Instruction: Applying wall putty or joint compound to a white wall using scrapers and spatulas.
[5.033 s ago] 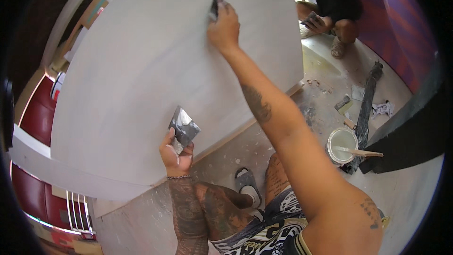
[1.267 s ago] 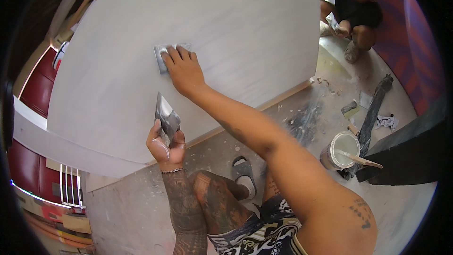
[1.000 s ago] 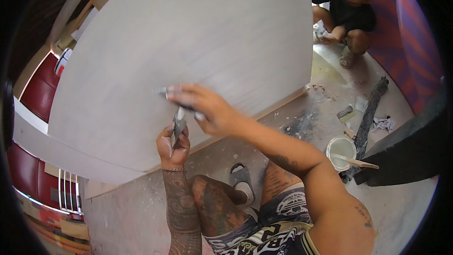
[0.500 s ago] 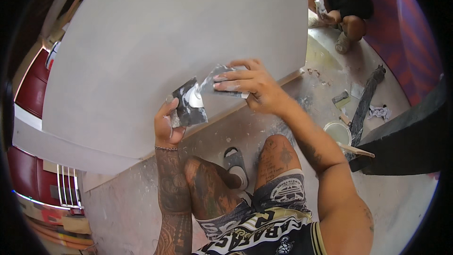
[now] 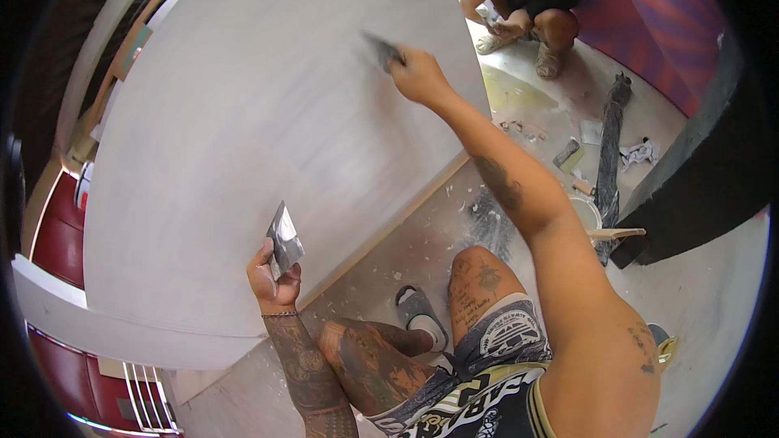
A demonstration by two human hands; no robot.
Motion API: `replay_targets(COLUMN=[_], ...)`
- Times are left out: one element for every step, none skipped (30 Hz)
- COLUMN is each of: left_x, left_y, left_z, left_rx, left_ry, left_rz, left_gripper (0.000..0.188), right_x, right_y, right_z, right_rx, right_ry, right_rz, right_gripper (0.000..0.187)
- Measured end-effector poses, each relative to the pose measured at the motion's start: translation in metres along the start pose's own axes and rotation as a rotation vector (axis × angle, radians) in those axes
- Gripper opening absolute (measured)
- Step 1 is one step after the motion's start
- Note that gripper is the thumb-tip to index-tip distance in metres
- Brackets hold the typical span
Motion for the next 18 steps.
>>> replay_targets(left_x=[0.0,-0.001,-0.002,-0.005,-0.005,-0.002,-0.001,-0.001,0.0,0.0,-0.003,-0.004,-0.003,-0.003,-0.006,-0.005,-0.002,0.0], left_y=[0.002,0.002,0.003,0.003,0.004,0.004,0.004,0.002,0.001,0.002,-0.002,-0.002,0.003,0.008,0.013,0.014,0.01,0.001], left_z=[0.003,0.004,0.005,0.006,0.005,0.003,0.003,0.0,-0.001,-0.001,-0.003,-0.003,-0.001,0.006,0.013,0.011,-0.001,-0.014], left_rx=[-0.008,-0.021,-0.016,-0.009,-0.018,-0.021,-0.021,-0.023,-0.013,-0.002,-0.002,0.007,0.014,0.013,0.009,0.006,0.005,0.008], left_ry=[-0.087,-0.092,-0.099,-0.105,-0.109,-0.097,-0.083,-0.087,-0.06,-0.028,-0.03,-0.042,-0.047,-0.042,-0.146,-0.261,-0.272,-0.149], left_rz=[0.047,0.055,0.074,0.089,0.093,0.076,0.058,0.063,0.045,0.021,0.028,0.023,0.011,0.008,0.07,0.136,0.139,0.069], left_gripper=[0.019,0.019,0.02,0.021,0.021,0.021,0.021,0.021,0.021,0.021,0.021,0.022,0.022,0.022,0.023,0.024,0.024,0.022], right_x=[-0.009,-0.022,-0.031,-0.041,-0.048,-0.053,-0.059,-0.064,-0.068,-0.067,-0.057,-0.041,-0.025,-0.012,-0.005,-0.006,-0.014,-0.022], right_y=[-0.005,-0.006,-0.007,-0.008,-0.011,-0.014,-0.016,-0.018,-0.022,-0.032,-0.046,-0.058,-0.065,-0.075,-0.083,-0.077,-0.057,-0.034], right_z=[-0.004,-0.004,-0.003,-0.011,-0.015,-0.02,-0.031,-0.035,-0.039,-0.056,-0.07,-0.079,-0.087,-0.096,-0.103,-0.094,-0.085,-0.075], right_rx=[-0.005,0.014,0.033,0.031,0.036,0.041,0.039,0.113,0.188,0.187,0.248,0.303,0.296,0.242,0.188,0.189,0.136,0.09], right_ry=[0.008,0.106,0.201,0.21,0.293,0.375,0.379,0.439,0.499,0.5,0.645,0.787,0.781,0.633,0.485,0.49,0.375,0.256], right_rz=[-0.01,-0.05,-0.088,-0.095,-0.072,-0.048,-0.053,-0.058,-0.063,-0.064,-0.01,0.045,0.042,0.105,0.166,0.168,0.157,0.143], right_gripper=[0.028,0.028,0.029,0.029,0.032,0.036,0.036,0.04,0.046,0.046,0.045,0.043,0.043,0.046,0.049,0.049,0.048,0.046])
Point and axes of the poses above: each hand's wrist, its own x-axis away from the middle knuckle, its own z-axis out of the back of the hand, y = z × x, the point moved 4 cm from there along -x, towards the middle knuckle, and after that the axes turned 8 degrees about x, right-handed, at the moved point
